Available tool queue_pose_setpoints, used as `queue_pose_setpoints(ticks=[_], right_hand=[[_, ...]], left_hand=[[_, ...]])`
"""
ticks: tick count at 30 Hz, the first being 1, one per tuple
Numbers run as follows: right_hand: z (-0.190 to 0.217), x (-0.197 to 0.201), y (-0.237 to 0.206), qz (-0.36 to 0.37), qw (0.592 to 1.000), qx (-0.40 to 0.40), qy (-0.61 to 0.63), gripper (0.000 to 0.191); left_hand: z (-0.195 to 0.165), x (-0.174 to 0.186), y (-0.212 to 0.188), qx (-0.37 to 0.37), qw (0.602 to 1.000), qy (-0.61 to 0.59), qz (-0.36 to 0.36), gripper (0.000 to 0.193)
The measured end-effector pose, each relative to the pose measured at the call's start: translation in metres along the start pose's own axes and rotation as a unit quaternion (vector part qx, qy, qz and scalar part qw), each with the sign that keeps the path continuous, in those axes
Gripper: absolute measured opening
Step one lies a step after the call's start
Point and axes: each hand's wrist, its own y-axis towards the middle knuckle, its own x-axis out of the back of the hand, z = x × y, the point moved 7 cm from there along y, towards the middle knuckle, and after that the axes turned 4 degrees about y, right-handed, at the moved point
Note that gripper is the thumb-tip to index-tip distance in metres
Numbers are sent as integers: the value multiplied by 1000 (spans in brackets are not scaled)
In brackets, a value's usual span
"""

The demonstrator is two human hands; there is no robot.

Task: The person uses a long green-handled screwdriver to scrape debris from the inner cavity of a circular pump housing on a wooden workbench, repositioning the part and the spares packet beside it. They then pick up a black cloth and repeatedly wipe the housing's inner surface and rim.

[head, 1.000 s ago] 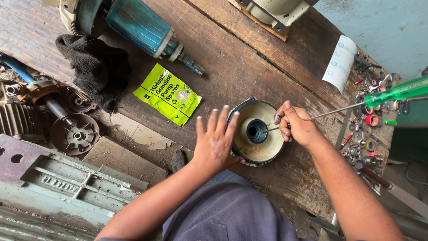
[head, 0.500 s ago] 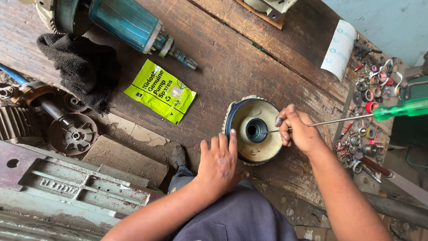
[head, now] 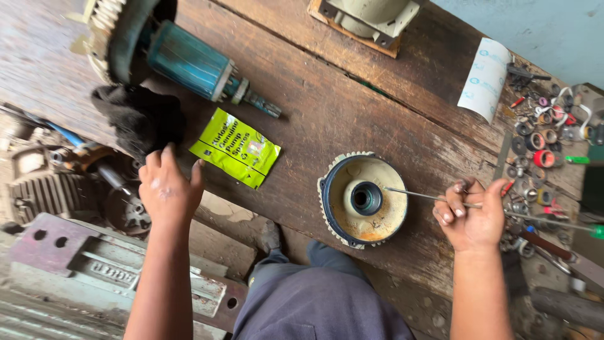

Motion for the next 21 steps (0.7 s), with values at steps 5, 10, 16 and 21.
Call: queue_pose_setpoints(ticks=[5,10,16,21], right_hand=[[-8,-7,1,29,999,0,41,76],[-18,-16,1,41,998,-2,46,76],[-26,-27,3,54,998,-12,40,76],[-34,-42,7,82,994,-20,62,76]], left_hand=[[6,-31,19,58,994,-25,93,58],[-13,-38,20,75,988,-90,103,68],[-4,-52,8,185,931,-288,124,63],[1,-78,-30,313,800,-445,253,32]])
